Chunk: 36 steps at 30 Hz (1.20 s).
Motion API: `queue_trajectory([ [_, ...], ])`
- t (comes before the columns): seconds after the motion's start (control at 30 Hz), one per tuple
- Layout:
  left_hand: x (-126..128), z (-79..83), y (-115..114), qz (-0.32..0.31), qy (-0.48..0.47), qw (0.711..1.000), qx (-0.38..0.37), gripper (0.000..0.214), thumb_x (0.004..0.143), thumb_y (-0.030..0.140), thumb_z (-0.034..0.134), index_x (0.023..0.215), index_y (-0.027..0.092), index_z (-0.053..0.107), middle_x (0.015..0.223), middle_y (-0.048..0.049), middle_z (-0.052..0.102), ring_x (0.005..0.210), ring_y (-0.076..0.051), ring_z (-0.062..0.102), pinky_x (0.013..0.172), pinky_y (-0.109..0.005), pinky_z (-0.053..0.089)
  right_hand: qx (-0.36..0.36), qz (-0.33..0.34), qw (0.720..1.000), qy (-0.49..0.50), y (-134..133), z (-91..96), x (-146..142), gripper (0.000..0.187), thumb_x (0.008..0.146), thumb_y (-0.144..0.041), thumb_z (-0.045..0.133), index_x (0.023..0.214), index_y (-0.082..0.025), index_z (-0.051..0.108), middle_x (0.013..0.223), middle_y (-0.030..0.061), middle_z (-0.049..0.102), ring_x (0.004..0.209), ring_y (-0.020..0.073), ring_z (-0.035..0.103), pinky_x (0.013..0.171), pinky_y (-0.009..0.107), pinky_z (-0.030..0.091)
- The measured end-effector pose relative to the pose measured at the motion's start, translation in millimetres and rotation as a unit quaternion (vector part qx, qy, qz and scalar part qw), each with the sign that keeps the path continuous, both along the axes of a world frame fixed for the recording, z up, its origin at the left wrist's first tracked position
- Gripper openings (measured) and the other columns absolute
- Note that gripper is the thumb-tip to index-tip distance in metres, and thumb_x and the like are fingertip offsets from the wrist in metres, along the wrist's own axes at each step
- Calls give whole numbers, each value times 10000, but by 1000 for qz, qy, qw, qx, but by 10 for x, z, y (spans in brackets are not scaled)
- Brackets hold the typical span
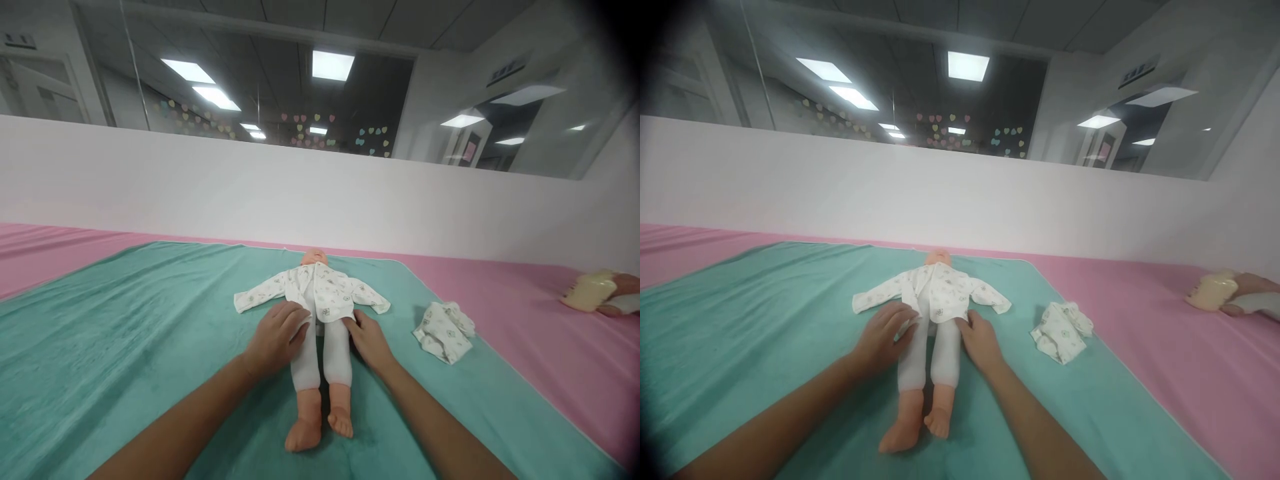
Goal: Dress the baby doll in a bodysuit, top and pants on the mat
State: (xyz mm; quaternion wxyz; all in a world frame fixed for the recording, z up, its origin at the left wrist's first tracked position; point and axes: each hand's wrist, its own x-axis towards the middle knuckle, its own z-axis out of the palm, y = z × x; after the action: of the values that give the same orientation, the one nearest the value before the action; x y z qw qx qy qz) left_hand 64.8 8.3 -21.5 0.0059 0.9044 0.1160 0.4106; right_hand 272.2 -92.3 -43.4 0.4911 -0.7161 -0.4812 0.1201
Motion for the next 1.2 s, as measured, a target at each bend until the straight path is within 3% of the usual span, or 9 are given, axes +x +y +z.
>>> queue_trajectory([
  [0.17, 0, -26, 87, 19, 7, 1000, 0, 447, 757, 50, 399, 1167, 213, 470, 1164, -101, 534, 1109, -241, 456, 943, -433, 369, -48, 30, 983, -176, -92, 126, 168, 213, 747, -245, 438, 545, -198, 388, 524, -40, 442, 518, 117, 384, 507, 248, 241],
  [0.33, -45, -31, 187, 70, 24, 997, 17, 437, 739, 17, 382, 1082, 238, 539, 1242, -84, 495, 1171, -255, 416, 933, -444, 365, -108, 118, 962, -221, -186, 199, 130, 248, 741, -272, 451, 526, -186, 363, 509, -50, 404, 504, 95, 341, 501, 236, 209],
  [0.5, -70, -25, 213, 86, 20, 996, 12, 233, 787, 82, 402, 876, 213, 573, 1013, -59, 608, 997, -225, 513, 839, -384, 393, -105, 114, 950, -270, -249, 282, 122, 293, 782, -320, 451, 527, -190, 393, 496, -42, 397, 494, 102, 354, 497, 245, 226],
  [0.57, -82, -12, 214, 113, 11, 993, -19, 159, 809, 144, 422, 841, 206, 565, 864, -48, 618, 859, -208, 534, 753, -350, 407, -60, 64, 955, -282, -255, 328, 93, 222, 794, -343, 459, 621, -209, 495, 569, -25, 484, 538, 124, 417, 515, 254, 275],
  [0.63, -91, 14, 201, 149, -8, 987, -62, 108, 825, 220, 445, 803, 202, 550, 774, -32, 597, 767, -194, 529, 690, -325, 408, 14, 34, 959, -281, -246, 362, 35, 156, 793, -327, 479, 861, -232, 582, 799, 22, 594, 712, 174, 516, 607, 283, 373],
  [0.7, -88, 47, 169, 167, -33, 980, -103, 155, 855, 291, 429, 778, 203, 530, 735, -19, 577, 730, -178, 523, 670, -307, 411, 76, 55, 955, -281, -219, 365, -42, 302, 794, -281, 489, 1086, -254, 560, 1082, 61, 581, 967, 228, 518, 789, 356, 416],
  [0.8, -50, 83, 97, 106, -50, 988, -99, 194, 885, 313, 400, 795, 202, 533, 857, -40, 600, 844, -177, 536, 753, -307, 423, 117, 132, 951, -255, -157, 311, -157, 324, 812, -237, 484, 1115, -291, 582, 1255, 35, 520, 1159, 251, 436, 979, 453, 332],
  [0.97, 37, 49, 5, -51, 48, 996, -51, 185, 887, 238, 402, 882, 226, 586, 1109, -41, 611, 1060, -191, 514, 924, -356, 374, 140, 171, 960, -175, -103, 230, -211, 265, 849, -247, 465, 1042, -301, 638, 1182, 6, 595, 1171, 230, 459, 1046, 463, 269],
  [1.2, 34, -11, 21, -63, 40, 991, -115, 202, 887, 230, 387, 915, 226, 587, 1138, -43, 610, 1076, -199, 521, 939, -377, 381, 147, 172, 956, -185, -209, 325, -158, 199, 852, -275, 462, 908, -268, 652, 995, 34, 651, 989, 219, 542, 922, 415, 379],
])
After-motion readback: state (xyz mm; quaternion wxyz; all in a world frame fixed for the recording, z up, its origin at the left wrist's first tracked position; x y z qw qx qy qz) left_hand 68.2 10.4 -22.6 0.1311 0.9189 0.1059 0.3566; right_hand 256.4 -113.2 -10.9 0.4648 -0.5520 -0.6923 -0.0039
